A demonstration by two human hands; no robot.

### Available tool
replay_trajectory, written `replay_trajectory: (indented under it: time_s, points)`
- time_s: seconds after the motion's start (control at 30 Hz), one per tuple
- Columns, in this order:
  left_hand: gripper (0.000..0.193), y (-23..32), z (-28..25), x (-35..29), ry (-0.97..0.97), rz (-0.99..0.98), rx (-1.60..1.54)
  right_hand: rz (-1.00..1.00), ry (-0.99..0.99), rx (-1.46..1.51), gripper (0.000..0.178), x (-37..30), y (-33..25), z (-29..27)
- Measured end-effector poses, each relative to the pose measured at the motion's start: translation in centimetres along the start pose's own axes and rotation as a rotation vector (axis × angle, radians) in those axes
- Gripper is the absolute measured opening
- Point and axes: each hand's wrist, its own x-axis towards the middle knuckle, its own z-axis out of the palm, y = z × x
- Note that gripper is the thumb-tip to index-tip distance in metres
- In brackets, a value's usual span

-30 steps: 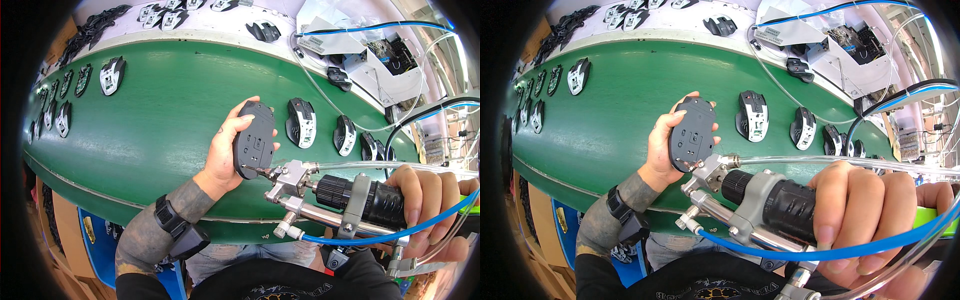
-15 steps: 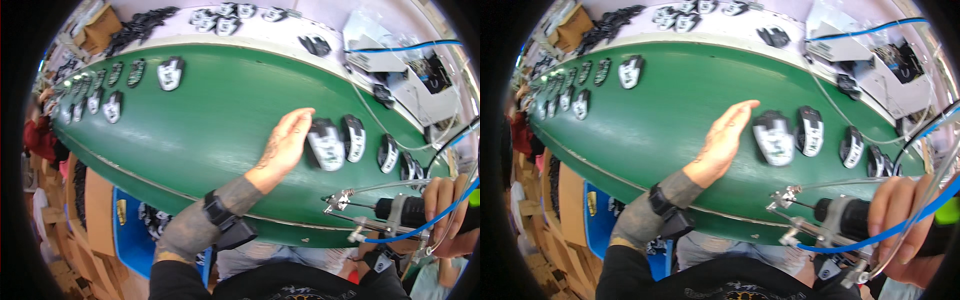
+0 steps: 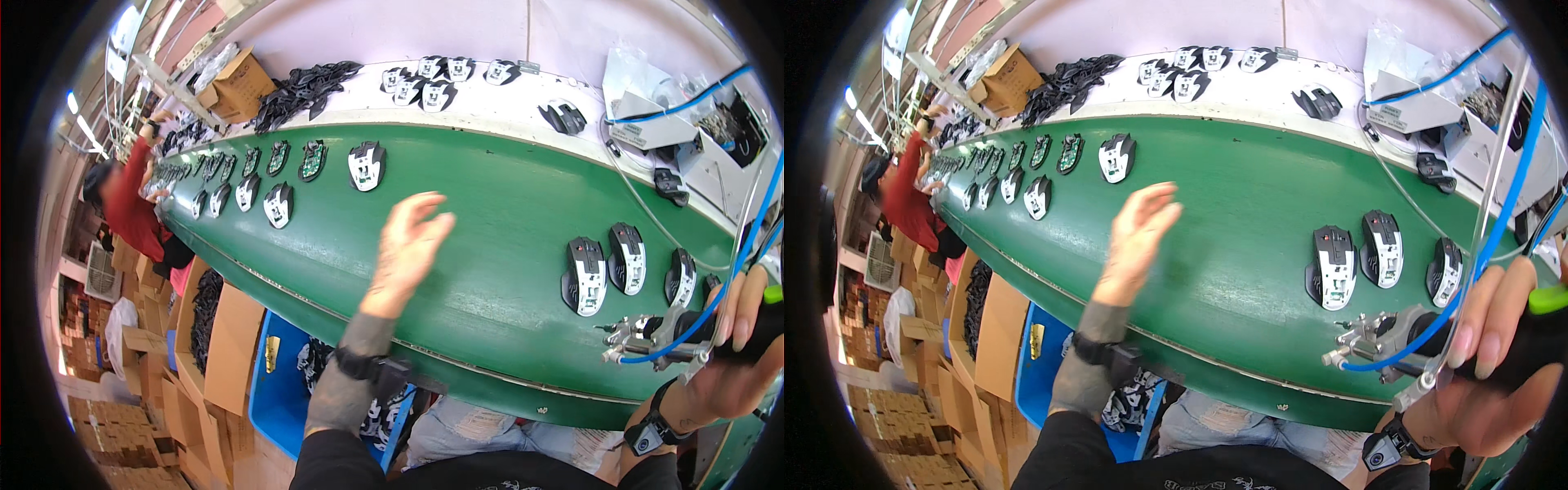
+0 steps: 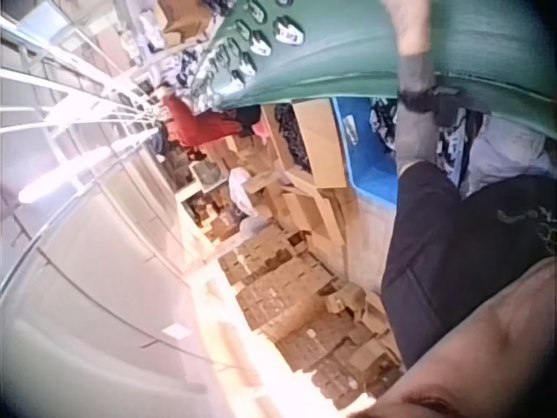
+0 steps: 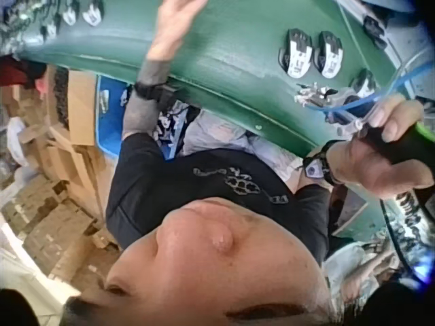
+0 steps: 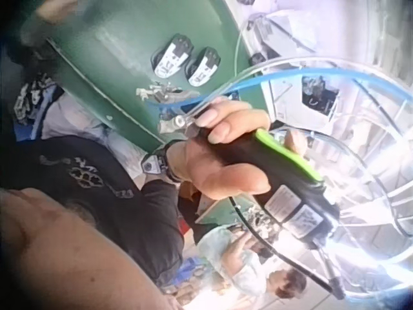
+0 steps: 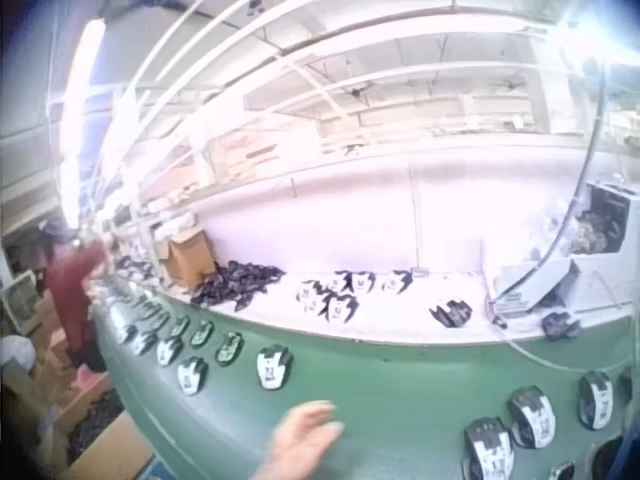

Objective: Assemble computer mice by driving screws into the bottom plates using a pneumatic screwdriver on an assembly line.

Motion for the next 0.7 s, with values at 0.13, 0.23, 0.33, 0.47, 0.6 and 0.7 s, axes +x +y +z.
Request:
replay_trajectory:
  time_s: [0.13, 0.23, 0.33, 0.47, 0.6, 0.7]
  points:
    - [0.030, -1.4, -9.9, -1.6, 0.375, -0.089, -0.033, -0.091, 0.010, 0.035, 0.057, 0.5, 0.5, -1.0]
    - [0.035, -1.9, -15.2, -2.7, 0.472, -0.194, 0.035, -0.112, -0.005, 0.009, 0.055, 1.1, 0.3, -1.6]
    - [0.044, -2.0, -15.6, -0.4, 0.366, -0.210, 0.209, -0.096, 0.027, 0.032, 0.055, 1.3, 0.9, -1.5]
    - [0.067, -0.2, -14.1, 6.6, 0.120, -0.090, 0.737, 0.126, 0.373, -0.188, 0.073, 0.4, 0.5, 3.3]
    - [0.071, -5.6, -11.2, 14.6, 0.180, 0.024, 1.085, 0.133, 0.354, -0.277, 0.071, -0.2, 1.4, 3.4]
    - [0.073, -5.9, -5.0, 15.4, 0.228, -0.180, 1.172, 0.002, 0.453, -0.197, 0.062, -0.5, 1.4, 3.6]
